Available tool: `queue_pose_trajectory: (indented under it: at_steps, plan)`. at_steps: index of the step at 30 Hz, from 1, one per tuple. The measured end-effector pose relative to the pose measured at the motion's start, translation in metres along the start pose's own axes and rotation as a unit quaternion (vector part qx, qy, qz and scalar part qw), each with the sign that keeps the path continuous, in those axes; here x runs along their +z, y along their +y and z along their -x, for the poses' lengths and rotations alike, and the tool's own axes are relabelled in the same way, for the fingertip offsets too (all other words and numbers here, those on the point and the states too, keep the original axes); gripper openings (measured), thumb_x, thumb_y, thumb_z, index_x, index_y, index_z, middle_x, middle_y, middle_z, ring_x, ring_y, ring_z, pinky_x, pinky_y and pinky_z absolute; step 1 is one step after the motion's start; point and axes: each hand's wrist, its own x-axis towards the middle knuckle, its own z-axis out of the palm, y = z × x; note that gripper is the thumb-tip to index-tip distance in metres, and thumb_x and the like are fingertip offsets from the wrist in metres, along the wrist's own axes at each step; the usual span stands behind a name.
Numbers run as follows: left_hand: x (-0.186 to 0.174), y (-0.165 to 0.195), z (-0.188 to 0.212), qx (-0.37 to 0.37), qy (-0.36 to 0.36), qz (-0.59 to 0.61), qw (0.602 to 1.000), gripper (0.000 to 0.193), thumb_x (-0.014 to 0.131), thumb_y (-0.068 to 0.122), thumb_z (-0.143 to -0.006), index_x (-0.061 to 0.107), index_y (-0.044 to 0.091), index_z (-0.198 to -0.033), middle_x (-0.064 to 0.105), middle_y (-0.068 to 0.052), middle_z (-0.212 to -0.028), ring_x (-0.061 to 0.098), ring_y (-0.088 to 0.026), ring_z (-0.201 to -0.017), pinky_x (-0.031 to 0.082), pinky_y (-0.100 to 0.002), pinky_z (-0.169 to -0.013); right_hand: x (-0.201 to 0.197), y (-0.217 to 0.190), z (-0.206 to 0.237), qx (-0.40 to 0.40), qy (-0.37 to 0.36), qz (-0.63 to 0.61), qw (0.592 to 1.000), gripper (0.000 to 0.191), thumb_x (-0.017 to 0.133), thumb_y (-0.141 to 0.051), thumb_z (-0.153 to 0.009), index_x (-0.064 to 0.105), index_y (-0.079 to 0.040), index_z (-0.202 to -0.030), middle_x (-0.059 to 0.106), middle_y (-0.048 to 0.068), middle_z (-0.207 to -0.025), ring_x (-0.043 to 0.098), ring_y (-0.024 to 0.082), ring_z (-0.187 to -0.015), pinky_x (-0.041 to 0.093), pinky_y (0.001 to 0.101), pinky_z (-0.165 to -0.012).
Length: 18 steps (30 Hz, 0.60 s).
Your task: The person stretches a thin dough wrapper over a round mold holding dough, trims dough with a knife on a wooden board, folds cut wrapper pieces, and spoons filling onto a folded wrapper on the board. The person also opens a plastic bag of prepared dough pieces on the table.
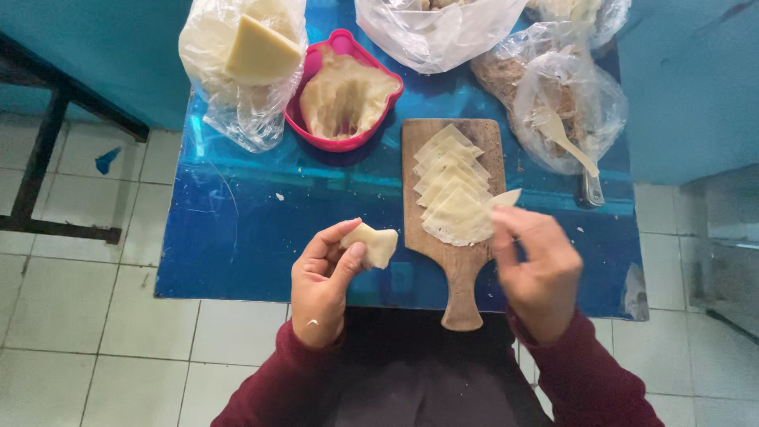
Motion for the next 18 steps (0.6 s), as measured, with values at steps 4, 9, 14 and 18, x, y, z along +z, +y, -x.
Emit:
queue_pose_trajectory:
  at_steps: [4, 9, 14, 18]
  plan:
    - [-0.007, 0.002, -0.007, -0.01, 0.003, -0.005, 1.0, 0.035, 0.067, 0.005, -0.097, 0.064, -0.002, -0.131, 0.074, -0.01, -0.108, 0.068, -0.013, -0.092, 0.055, -0.028, -0.086, 0.019, -0.027, -0.008, -0.031, -0.081, 0.022, 0.996, 0.018, 0.075, -0.003, -0.087, 0.071, -0.002, -0.104, 0.073, 0.012, -0.103, 0.069, 0.032, -0.098, 0.056, 0.0394, -0.086]
    - [-0.011, 0.005, -0.013, -0.023, -0.013, 0.004, 1.0, 0.033, 0.064, 0.004, -0.098, 0.063, -0.002, -0.131, 0.073, -0.012, -0.113, 0.069, -0.014, -0.097, 0.056, -0.029, -0.089, 0.031, -0.034, -0.008, -0.018, -0.083, 0.048, 0.995, 0.02, 0.076, -0.004, -0.086, 0.072, -0.003, -0.106, 0.073, 0.012, -0.104, 0.068, 0.031, -0.097, 0.055, 0.0403, -0.087]
    - [-0.011, 0.007, -0.014, -0.028, -0.031, 0.003, 0.999, 0.034, 0.061, 0.003, -0.099, 0.063, -0.003, -0.133, 0.073, -0.013, -0.117, 0.068, -0.014, -0.099, 0.056, -0.029, -0.089, 0.037, -0.035, -0.009, -0.021, -0.087, 0.031, 0.995, 0.02, 0.076, -0.003, -0.087, 0.072, -0.003, -0.107, 0.073, 0.01, -0.107, 0.069, 0.03, -0.1, 0.055, 0.0399, -0.089]
    - [-0.007, 0.007, -0.01, -0.019, -0.074, -0.022, 0.997, 0.037, 0.059, 0.002, -0.101, 0.062, -0.003, -0.138, 0.072, -0.011, -0.118, 0.067, -0.012, -0.1, 0.054, -0.027, -0.091, 0.033, -0.041, -0.008, -0.027, -0.101, 0.038, 0.994, 0.026, 0.079, -0.008, -0.083, 0.071, -0.003, -0.107, 0.071, 0.012, -0.11, 0.068, 0.034, -0.101, 0.053, 0.0429, -0.091]
